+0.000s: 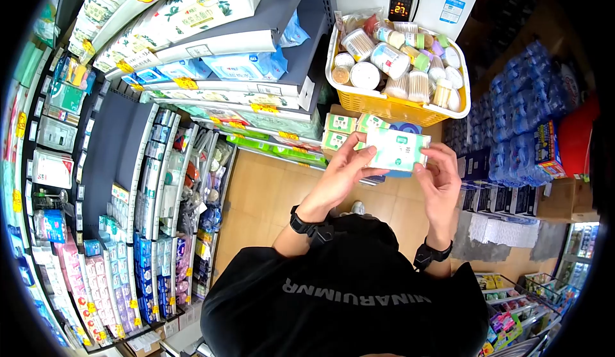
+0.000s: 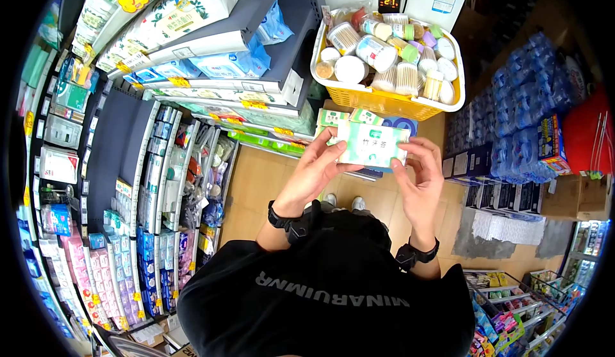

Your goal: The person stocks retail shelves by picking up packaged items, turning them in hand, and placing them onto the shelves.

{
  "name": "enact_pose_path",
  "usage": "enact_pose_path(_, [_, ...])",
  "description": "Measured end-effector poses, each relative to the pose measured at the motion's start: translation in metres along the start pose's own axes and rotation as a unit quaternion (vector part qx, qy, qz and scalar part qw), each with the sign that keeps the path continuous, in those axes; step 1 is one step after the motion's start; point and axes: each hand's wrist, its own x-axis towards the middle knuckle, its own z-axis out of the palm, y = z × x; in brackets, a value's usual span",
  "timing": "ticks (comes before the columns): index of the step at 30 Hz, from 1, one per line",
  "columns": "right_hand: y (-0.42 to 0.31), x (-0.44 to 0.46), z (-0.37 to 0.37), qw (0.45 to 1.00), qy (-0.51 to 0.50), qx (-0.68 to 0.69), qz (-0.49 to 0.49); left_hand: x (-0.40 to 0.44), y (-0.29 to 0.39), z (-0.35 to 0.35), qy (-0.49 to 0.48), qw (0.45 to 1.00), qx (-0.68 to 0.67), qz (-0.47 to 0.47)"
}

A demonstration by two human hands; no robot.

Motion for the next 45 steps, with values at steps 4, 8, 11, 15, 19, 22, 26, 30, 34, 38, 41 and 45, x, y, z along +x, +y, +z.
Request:
enact_pose_path(4, [-0.013,0.000,0.012,0.949,0.019,-0.289,-0.126,0.001,0.011,0.000,-0.036,0.995,0.088,0.014])
enact_pose_path(8, [-0.018,-0.002,0.027,0.996,-0.030,-0.090,0.005,0.004,0.010,-0.003,-0.061,0.990,0.117,0.042])
enact_pose_path(11, [-0.020,-0.001,0.039,0.995,-0.045,-0.084,-0.024,0.004,0.012,-0.004,-0.099,0.975,0.177,0.086])
enact_pose_path(15, [-0.017,-0.003,0.046,0.995,-0.053,-0.077,-0.043,0.002,0.015,-0.006,-0.120,0.969,0.213,0.038])
enact_pose_path(19, [-0.010,-0.008,0.049,0.997,-0.053,-0.037,-0.044,-0.001,0.017,-0.002,-0.130,0.953,0.258,0.090])
enact_pose_path(22, [-0.005,-0.011,0.044,0.998,-0.041,-0.018,-0.033,-0.004,0.023,0.000,-0.124,0.921,0.343,0.140])
enact_pose_path(26, [0.005,-0.013,0.034,0.999,0.008,0.049,0.007,0.000,0.030,-0.003,-0.093,0.895,0.405,0.163])
enact_pose_path(30, [0.006,-0.015,0.029,0.996,0.054,0.060,0.038,0.003,0.029,-0.013,-0.005,0.892,0.417,0.172])
enact_pose_path(34, [-0.001,-0.016,0.031,0.986,0.089,0.126,0.065,0.005,0.025,-0.021,0.045,0.886,0.418,0.198])
enact_pose_path(38, [-0.004,-0.017,0.030,0.987,0.071,0.123,0.075,0.004,0.033,-0.021,-0.008,0.914,0.373,0.158])
enact_pose_path(41, [-0.003,-0.021,0.031,0.987,0.067,0.114,0.087,0.004,0.035,-0.023,-0.034,0.932,0.337,0.130])
enact_pose_path(45, [-0.006,-0.022,0.037,0.986,0.082,0.123,0.075,0.008,0.033,-0.030,-0.042,0.921,0.357,0.151])
